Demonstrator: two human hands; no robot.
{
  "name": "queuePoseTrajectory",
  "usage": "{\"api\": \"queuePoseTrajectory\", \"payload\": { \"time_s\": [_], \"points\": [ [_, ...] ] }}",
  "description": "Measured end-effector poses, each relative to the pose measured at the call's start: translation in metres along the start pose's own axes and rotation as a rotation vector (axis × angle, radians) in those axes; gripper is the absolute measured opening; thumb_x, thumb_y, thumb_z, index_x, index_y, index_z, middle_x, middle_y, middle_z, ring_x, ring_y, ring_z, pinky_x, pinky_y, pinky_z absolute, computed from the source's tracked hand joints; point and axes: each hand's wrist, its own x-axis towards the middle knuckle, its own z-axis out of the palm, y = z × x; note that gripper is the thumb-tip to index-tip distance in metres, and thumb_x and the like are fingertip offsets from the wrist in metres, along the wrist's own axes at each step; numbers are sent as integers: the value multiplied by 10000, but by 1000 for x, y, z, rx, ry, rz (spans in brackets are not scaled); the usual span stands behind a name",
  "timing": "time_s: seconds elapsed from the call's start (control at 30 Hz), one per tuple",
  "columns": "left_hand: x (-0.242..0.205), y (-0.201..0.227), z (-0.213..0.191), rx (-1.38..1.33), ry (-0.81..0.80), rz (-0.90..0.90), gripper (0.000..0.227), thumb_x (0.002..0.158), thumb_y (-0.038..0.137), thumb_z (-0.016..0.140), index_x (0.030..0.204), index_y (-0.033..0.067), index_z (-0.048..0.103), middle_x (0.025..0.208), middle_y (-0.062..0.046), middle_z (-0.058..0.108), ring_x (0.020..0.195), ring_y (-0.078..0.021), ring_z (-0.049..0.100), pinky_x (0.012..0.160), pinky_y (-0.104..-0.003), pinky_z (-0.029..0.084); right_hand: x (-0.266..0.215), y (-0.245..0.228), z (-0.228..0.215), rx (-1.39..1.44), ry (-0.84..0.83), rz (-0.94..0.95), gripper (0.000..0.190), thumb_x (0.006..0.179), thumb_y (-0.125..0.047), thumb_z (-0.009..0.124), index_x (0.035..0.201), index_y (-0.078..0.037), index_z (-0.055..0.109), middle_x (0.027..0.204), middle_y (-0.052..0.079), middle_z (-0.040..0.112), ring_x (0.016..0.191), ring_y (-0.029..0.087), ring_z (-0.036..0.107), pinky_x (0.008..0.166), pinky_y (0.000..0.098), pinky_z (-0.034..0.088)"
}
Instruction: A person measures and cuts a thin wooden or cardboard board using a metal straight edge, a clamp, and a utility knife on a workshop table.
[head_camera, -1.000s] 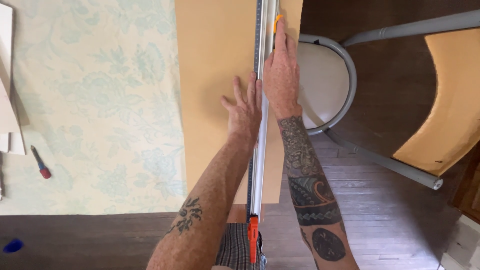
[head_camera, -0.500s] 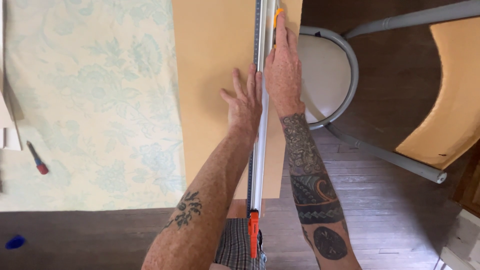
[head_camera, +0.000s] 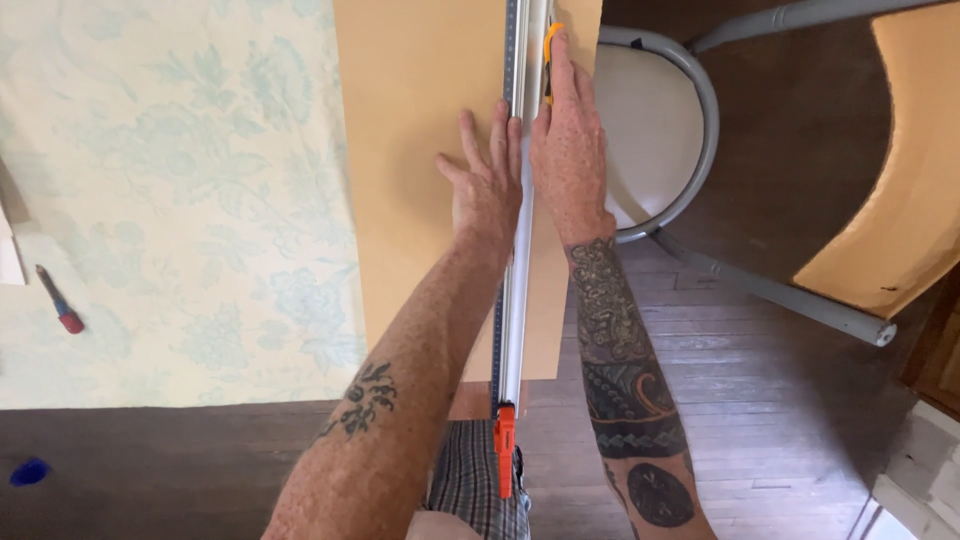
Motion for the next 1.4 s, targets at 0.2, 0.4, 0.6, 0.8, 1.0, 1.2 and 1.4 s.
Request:
{"api": "queuePoseTrajectory", "payload": {
  "time_s": [0.2,0.4,0.6,0.8,1.0,1.2,1.4],
  "points": [
    [-3,-2,0,15,37,4,1391,627,448,870,1647,65,6,1700,-181,-47,1496,-538,111,998,-621,457,-21,-2,-2,5,-3,-21,659,1018,41,442,1615,-141,230,1514,167,503,1258,404,635,972,490,507],
    [-6,-8,-12,23,-5,23,1602,509,628,921,1638,38,-50,1685,-209,-98,1497,-533,89,1047,-615,457,-50,-15,-10,-23,-75,95,647,1038,-5,431,1616,-192,207,1536,128,495,1081,402,691,795,517,540],
    [-8,-6,-10,68,10,34,1565,537,677,878,1640,36,-29,1676,-232,-77,1481,-547,114,1030,-562,491,-88,-13,-8,4,-54,71,656,1045,34,440,1621,-175,206,1534,160,495,900,349,717,650,477,550],
    [-5,-5,-8,77,20,-1,1492,564,603,851,1650,64,-17,1680,-202,-73,1471,-549,121,937,-514,521,-115,-11,-6,11,-43,93,712,977,83,446,1614,-166,248,1539,126,491,996,418,695,700,493,529],
    [-8,-9,-9,72,7,47,1700,476,902,805,1635,11,-64,1661,-239,-122,1475,-542,107,1022,-534,514,-142,-19,-11,33,-71,149,624,1040,25,459,1608,-149,266,1530,149,494,993,323,720,697,442,604],
    [-4,-9,3,17,42,39,1818,345,906,873,1635,13,-46,1672,-213,-94,1476,-532,122,984,-546,526,-175,-18,-6,11,-61,130,572,1061,9,461,1597,-105,298,1525,159,508,1129,360,696,759,445,620],
    [0,-10,-1,3,10,47,1830,359,910,869,1630,12,-94,1661,-210,-153,1477,-540,87,1004,-538,517,-203,-15,-4,-50,-55,120,588,1039,9,477,1591,-95,304,1489,148,537,1086,348,700,679,407,610]
  ]
}}
